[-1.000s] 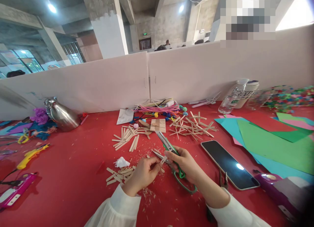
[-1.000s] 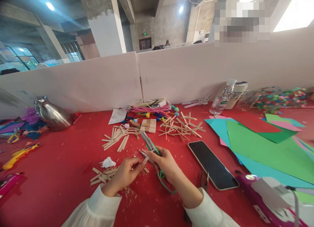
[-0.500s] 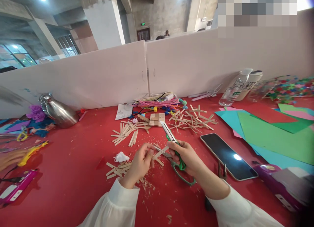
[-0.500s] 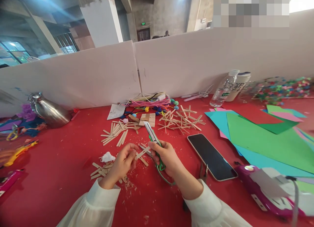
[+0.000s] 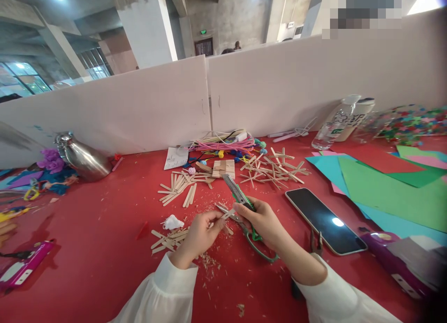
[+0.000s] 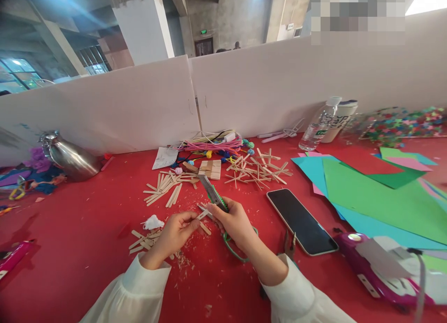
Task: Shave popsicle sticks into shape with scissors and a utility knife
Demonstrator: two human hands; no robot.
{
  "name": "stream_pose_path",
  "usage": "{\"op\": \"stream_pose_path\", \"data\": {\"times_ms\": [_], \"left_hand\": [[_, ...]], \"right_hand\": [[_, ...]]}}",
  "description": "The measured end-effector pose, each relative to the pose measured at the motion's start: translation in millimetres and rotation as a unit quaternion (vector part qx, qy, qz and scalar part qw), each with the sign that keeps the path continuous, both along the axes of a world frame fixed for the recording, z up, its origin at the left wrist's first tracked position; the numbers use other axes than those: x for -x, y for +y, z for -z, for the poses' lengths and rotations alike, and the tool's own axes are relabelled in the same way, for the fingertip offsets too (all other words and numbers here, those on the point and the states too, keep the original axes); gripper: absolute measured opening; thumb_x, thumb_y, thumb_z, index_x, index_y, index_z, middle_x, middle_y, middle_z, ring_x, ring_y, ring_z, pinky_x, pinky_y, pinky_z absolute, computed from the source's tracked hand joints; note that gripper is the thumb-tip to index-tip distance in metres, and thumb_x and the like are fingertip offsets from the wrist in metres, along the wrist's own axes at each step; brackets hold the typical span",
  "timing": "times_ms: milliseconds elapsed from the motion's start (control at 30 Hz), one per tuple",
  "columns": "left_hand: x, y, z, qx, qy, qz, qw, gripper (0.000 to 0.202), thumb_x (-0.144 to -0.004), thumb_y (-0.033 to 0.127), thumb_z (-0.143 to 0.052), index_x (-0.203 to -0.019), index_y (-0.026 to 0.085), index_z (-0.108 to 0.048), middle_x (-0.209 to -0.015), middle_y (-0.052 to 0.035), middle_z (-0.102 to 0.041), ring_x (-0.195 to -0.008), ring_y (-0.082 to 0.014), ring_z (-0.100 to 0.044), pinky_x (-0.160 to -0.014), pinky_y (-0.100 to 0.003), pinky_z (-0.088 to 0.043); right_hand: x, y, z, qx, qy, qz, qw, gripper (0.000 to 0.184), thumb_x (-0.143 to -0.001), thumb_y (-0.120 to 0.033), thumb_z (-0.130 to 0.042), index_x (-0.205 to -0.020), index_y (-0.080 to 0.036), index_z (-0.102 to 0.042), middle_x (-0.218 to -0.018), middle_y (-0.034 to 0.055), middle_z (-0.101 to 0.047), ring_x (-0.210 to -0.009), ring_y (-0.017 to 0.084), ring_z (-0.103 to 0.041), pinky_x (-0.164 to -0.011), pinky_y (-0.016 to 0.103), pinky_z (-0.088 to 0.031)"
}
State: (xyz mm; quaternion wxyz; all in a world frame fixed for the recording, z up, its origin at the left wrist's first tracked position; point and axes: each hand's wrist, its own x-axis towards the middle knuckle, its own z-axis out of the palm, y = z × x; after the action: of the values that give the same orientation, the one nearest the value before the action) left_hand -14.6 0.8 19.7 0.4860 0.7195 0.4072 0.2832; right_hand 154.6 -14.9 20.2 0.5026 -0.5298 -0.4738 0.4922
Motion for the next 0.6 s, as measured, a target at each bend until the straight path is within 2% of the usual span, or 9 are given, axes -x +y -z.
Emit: {"op": "stream_pose_path", "data": {"times_ms": [100, 167, 267, 333, 467, 600], "left_hand": [[2.2, 4.2, 4.5, -0.01, -0.03, -0.082, 0.996, 0.031, -0.085, 0.044, -0.048, -0.077, 0.016, -0.06, -0.072, -0.0039, -0.066, -0.066, -0.0167, -0.06, -0.063, -0.025, -0.044], [4.7, 8.3, 6.8, -0.008, -0.057, -0.143, 0.988, 0.031, -0.085, 0.045, -0.047, -0.081, 0.016, -0.056, -0.076, -0.0039, -0.065, -0.056, -0.0127, -0.055, -0.056, -0.023, -0.043], [8.8, 13.8, 8.0, -0.01, -0.075, -0.184, 0.98, 0.027, -0.087, 0.043, -0.042, -0.083, 0.017, -0.05, -0.072, -0.0015, -0.061, -0.044, -0.008, -0.041, -0.045, -0.02, -0.035], [10.5, 15.4, 7.6, -0.03, -0.065, -0.197, 0.978, 0.023, -0.087, 0.039, -0.04, -0.081, 0.018, -0.049, -0.061, 0.0026, -0.052, -0.042, -0.0078, -0.034, -0.043, -0.019, -0.03], [9.4, 13.3, 7.9, -0.071, -0.062, -0.206, 0.974, 0.024, -0.089, 0.038, -0.04, -0.074, 0.019, -0.044, -0.056, 0.0056, -0.038, -0.047, -0.0088, -0.034, -0.049, -0.02, -0.031], [5.1, 9.0, 10.2, -0.041, -0.087, -0.187, 0.978, 0.028, -0.089, 0.043, -0.039, -0.073, 0.02, -0.039, -0.055, 0.006, -0.04, -0.048, -0.0089, -0.037, -0.052, -0.02, -0.033]], "right_hand": [[1.7, -3.0, -1.0, -0.056, -0.083, 0.039, 0.994, 0.03, -0.077, -0.047, -0.053, -0.087, -0.018, -0.053, -0.052, -0.0053, -0.05, -0.044, 0.009, -0.043, -0.043, 0.023, -0.036], [3.4, -7.5, -1.2, -0.097, -0.135, 0.038, 0.985, 0.035, -0.081, -0.04, -0.05, -0.108, -0.018, -0.051, -0.069, 0.0003, -0.061, -0.057, 0.013, -0.054, -0.056, 0.026, -0.044], [7.6, -15.7, 0.3, -0.157, -0.197, -0.009, 0.968, 0.041, -0.081, -0.031, -0.049, -0.12, -0.019, -0.05, -0.102, 0.0085, -0.066, -0.09, 0.02, -0.062, -0.08, 0.03, -0.046], [10.8, -20.1, 2.4, -0.186, -0.229, -0.045, 0.955, 0.043, -0.082, -0.027, -0.047, -0.125, -0.019, -0.049, -0.115, 0.0098, -0.063, -0.102, 0.022, -0.06, -0.086, 0.031, -0.045], [14.8, -23.5, 5.2, -0.213, -0.287, -0.074, 0.931, 0.047, -0.084, -0.022, -0.041, -0.131, -0.021, -0.046, -0.119, 0.0102, -0.062, -0.1, 0.021, -0.062, -0.079, 0.03, -0.05], [14.6, -23.6, 4.4, -0.219, -0.34, -0.072, 0.912, 0.047, -0.086, -0.022, -0.039, -0.132, -0.023, -0.047, -0.099, 0.0096, -0.069, -0.067, 0.016, -0.066, -0.06, 0.026, -0.051]]}}
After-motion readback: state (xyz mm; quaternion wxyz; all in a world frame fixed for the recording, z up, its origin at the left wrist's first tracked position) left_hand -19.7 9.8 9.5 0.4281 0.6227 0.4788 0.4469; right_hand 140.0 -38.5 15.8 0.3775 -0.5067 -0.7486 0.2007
